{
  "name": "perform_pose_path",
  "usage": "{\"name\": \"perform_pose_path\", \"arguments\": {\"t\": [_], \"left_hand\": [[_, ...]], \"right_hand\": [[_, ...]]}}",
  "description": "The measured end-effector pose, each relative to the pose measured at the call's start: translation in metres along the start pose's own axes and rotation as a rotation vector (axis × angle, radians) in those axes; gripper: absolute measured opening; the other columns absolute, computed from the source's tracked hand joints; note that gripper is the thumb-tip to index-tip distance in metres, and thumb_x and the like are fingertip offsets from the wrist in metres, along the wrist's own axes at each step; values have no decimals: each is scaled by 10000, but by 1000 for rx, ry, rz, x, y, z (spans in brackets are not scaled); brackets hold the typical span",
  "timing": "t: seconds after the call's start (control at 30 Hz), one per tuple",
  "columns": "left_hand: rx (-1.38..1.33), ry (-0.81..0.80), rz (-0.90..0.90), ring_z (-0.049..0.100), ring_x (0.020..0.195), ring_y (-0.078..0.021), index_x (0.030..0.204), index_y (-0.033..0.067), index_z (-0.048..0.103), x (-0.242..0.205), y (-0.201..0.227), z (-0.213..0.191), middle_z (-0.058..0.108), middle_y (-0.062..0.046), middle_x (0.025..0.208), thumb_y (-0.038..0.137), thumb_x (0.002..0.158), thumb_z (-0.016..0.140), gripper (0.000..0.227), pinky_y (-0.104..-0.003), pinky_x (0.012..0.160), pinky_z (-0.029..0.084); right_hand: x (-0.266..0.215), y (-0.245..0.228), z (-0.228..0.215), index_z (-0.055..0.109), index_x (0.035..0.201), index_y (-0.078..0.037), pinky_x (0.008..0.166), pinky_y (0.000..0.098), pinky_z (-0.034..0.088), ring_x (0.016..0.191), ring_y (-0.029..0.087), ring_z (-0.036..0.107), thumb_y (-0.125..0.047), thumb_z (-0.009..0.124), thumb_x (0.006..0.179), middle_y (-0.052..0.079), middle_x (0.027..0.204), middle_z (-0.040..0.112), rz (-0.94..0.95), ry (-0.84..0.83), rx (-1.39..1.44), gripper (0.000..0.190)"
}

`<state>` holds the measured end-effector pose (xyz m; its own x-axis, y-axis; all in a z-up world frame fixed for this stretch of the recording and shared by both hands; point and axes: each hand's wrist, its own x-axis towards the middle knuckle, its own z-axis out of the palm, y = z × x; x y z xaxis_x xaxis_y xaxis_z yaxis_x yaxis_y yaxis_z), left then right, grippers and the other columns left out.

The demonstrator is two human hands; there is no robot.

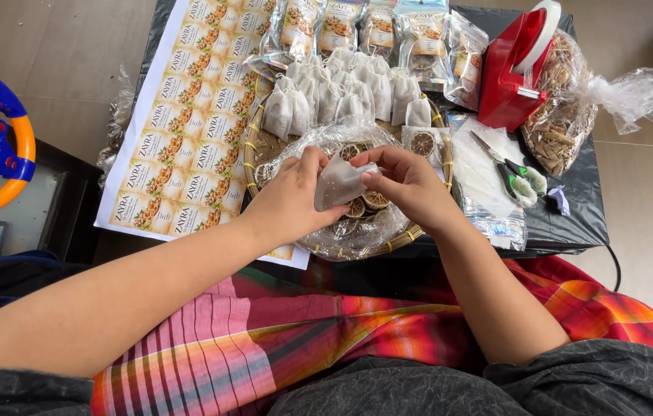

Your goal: The person puts dried lemon slices into small plastic bags, then places the small bags inside white tea bags by hand.

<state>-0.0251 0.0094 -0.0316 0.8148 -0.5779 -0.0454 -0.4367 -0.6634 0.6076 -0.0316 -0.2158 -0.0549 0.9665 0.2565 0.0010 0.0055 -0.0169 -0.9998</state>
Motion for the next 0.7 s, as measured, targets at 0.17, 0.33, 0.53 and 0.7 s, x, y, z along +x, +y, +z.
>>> {"name": "perform_pose_path", "arguments": {"t": [0.17,0.33,0.53,0.7], "left_hand": [[6,14,0,602,1175,-447,1226,89,309,1,1,-2,654,-226,1081,369,883,761,633,-471,913,578],[7,17,3,612,1156,-446,1228,67,327,1,2,-6,655,-241,1068,378,889,759,630,-475,911,575],[57,-13,22,625,1156,-418,1249,65,326,2,7,-8,657,-230,1072,408,886,759,661,-463,917,575],[67,-25,17,623,1161,-419,1232,70,362,0,10,-8,659,-240,1104,399,877,764,629,-465,947,555]], "right_hand": [[0,-2,-1,687,1237,32,780,333,607,893,178,650,8,619,952,160,1025,673,-40,-20,-41,293],[3,6,-9,599,1348,43,844,400,630,961,199,632,93,663,882,139,1097,575,-70,12,-22,473],[10,35,-16,587,1254,43,723,327,635,830,199,692,45,810,823,138,909,652,-70,77,-4,485],[4,15,-8,624,1008,-19,565,178,448,669,65,577,-104,723,968,38,725,624,-60,55,-30,136]]}}
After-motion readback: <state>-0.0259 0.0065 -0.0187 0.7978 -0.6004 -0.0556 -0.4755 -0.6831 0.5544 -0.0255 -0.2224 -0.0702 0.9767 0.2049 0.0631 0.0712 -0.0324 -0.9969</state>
